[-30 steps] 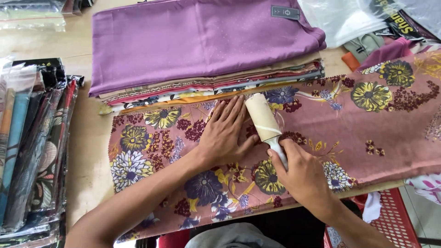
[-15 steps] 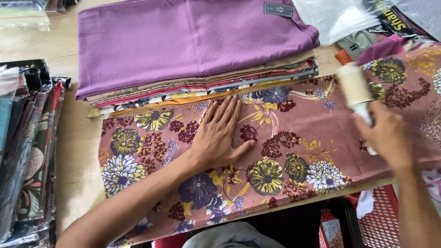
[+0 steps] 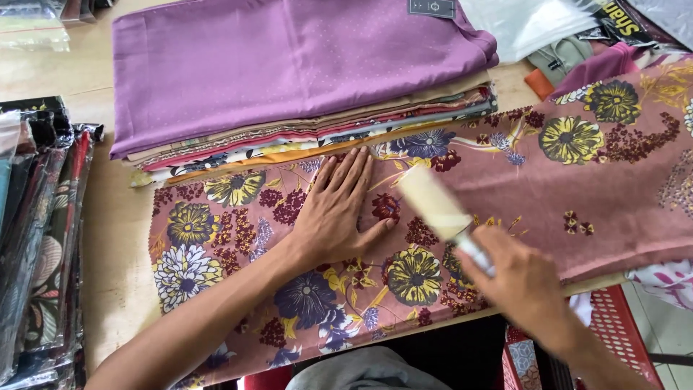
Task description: A person uses a lint roller to remove debris from a piece of patterned fabric laid out on a table and then folds the fabric.
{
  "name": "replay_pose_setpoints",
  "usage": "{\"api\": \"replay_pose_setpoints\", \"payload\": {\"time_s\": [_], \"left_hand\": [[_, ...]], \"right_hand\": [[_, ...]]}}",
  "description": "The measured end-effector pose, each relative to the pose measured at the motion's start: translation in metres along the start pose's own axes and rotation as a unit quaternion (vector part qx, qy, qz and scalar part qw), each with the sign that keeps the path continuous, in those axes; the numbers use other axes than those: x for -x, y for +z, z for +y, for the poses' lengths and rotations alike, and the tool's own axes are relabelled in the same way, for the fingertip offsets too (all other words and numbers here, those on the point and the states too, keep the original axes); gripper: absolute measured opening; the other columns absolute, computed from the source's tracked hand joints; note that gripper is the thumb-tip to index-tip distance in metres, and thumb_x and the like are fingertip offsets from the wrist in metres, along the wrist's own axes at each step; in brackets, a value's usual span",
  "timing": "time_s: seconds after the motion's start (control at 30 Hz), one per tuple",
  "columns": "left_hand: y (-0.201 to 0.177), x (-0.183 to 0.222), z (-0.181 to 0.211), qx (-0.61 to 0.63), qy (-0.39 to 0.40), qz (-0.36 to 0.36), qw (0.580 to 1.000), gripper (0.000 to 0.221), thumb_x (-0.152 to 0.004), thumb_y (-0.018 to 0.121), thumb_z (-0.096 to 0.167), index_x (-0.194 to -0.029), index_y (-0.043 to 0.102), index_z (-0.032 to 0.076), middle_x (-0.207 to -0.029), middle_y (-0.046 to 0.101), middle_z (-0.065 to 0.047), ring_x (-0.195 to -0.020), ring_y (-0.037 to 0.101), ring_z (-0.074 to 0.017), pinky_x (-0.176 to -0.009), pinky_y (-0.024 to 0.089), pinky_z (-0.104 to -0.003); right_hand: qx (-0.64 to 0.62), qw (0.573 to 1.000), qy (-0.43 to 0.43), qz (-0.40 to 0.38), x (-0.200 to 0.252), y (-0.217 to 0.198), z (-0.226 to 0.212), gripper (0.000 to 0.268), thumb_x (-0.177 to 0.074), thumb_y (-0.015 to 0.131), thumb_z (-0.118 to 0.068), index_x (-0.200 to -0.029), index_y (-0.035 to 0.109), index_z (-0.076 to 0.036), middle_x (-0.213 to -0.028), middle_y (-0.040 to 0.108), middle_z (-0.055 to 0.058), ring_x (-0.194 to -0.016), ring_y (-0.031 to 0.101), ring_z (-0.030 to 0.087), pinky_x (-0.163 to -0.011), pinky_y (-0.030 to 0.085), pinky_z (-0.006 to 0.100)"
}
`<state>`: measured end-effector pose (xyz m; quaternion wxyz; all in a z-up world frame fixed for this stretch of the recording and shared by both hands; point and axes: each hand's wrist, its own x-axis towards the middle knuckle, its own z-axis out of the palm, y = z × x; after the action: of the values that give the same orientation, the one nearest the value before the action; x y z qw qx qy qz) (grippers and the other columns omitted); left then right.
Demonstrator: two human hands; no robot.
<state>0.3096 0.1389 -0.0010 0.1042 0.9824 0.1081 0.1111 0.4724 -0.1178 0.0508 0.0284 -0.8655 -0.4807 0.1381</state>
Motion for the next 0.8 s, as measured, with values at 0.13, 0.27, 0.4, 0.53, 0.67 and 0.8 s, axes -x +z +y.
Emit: {"api": "replay_pose_setpoints", "payload": {"time_s": [0.13, 0.27, 0.4, 0.53, 0.67, 0.8], "left_hand": [[-0.002, 0.000, 0.000, 0.000, 0.001, 0.009, 1.000, 0.100, -0.100, 0.024, 0.075, -0.163, 0.012, -0.002, -0.171, 0.013, -0.020, -0.160, 0.009, -0.0285, -0.130, -0.002, -0.043], [-0.003, -0.001, 0.001, 0.000, -0.001, 0.006, 1.000, 0.101, -0.099, 0.024, 0.076, -0.162, 0.012, -0.002, -0.171, 0.013, -0.021, -0.160, 0.009, -0.0290, -0.130, -0.002, -0.044], [0.000, -0.001, 0.002, -0.003, -0.001, 0.003, 1.000, 0.100, -0.099, 0.024, 0.076, -0.163, 0.011, -0.001, -0.171, 0.012, -0.021, -0.160, 0.009, -0.0296, -0.129, -0.002, -0.045], [-0.009, 0.000, 0.021, -0.019, 0.036, -0.010, 0.999, 0.094, -0.102, 0.024, 0.071, -0.162, 0.012, -0.001, -0.170, 0.009, -0.023, -0.160, 0.006, -0.0335, -0.128, 0.000, -0.049], [-0.013, 0.014, 0.039, 0.034, 0.081, -0.021, 0.996, 0.106, -0.097, 0.022, 0.077, -0.162, 0.007, -0.005, -0.170, 0.010, -0.024, -0.161, 0.008, -0.0323, -0.130, 0.000, -0.046], [-0.012, 0.018, 0.036, 0.024, 0.089, -0.019, 0.996, 0.110, -0.094, 0.022, 0.081, -0.163, 0.005, -0.002, -0.172, 0.009, -0.021, -0.162, 0.007, -0.0298, -0.131, -0.002, -0.043]], "right_hand": [[-0.024, 0.982, 0.182, -0.038, -0.018, -0.051, 0.014, 0.029, -0.104, 0.054, -0.041, -0.117, 0.058, -0.015, -0.088, 0.068, 0.005, -0.064, 0.069, 0.020, -0.050, 0.065, 0.032], [-0.019, 0.974, 0.224, 0.037, -0.029, -0.038, 0.113, 0.032, -0.110, 0.059, -0.036, -0.117, 0.055, -0.005, -0.091, 0.071, 0.020, -0.066, 0.070, 0.032, -0.049, 0.060, 0.046], [0.062, 0.966, 0.215, 0.132, -0.032, -0.022, 0.158, 0.039, -0.114, 0.060, -0.046, -0.115, 0.058, -0.007, -0.095, 0.071, 0.016, -0.077, 0.067, 0.033, -0.059, 0.049, 0.044], [-0.019, 0.972, 0.178, 0.154, -0.015, -0.024, 0.084, 0.033, -0.109, 0.065, -0.032, -0.117, 0.059, 0.000, -0.096, 0.069, 0.020, -0.064, 0.064, 0.028, -0.049, 0.053, 0.041], [-0.053, 0.989, 0.011, 0.134, 0.024, 0.028, 0.031, 0.028, -0.088, 0.071, -0.038, -0.105, 0.066, -0.016, -0.084, 0.069, 0.003, -0.061, 0.066, 0.021, -0.054, 0.057, 0.039], [-0.005, 0.996, -0.043, 0.073, 0.031, 0.033, 0.023, 0.031, -0.096, 0.062, -0.036, -0.114, 0.061, -0.010, -0.098, 0.070, 0.006, -0.052, 0.071, 0.014, -0.040, 0.066, 0.026]]}}
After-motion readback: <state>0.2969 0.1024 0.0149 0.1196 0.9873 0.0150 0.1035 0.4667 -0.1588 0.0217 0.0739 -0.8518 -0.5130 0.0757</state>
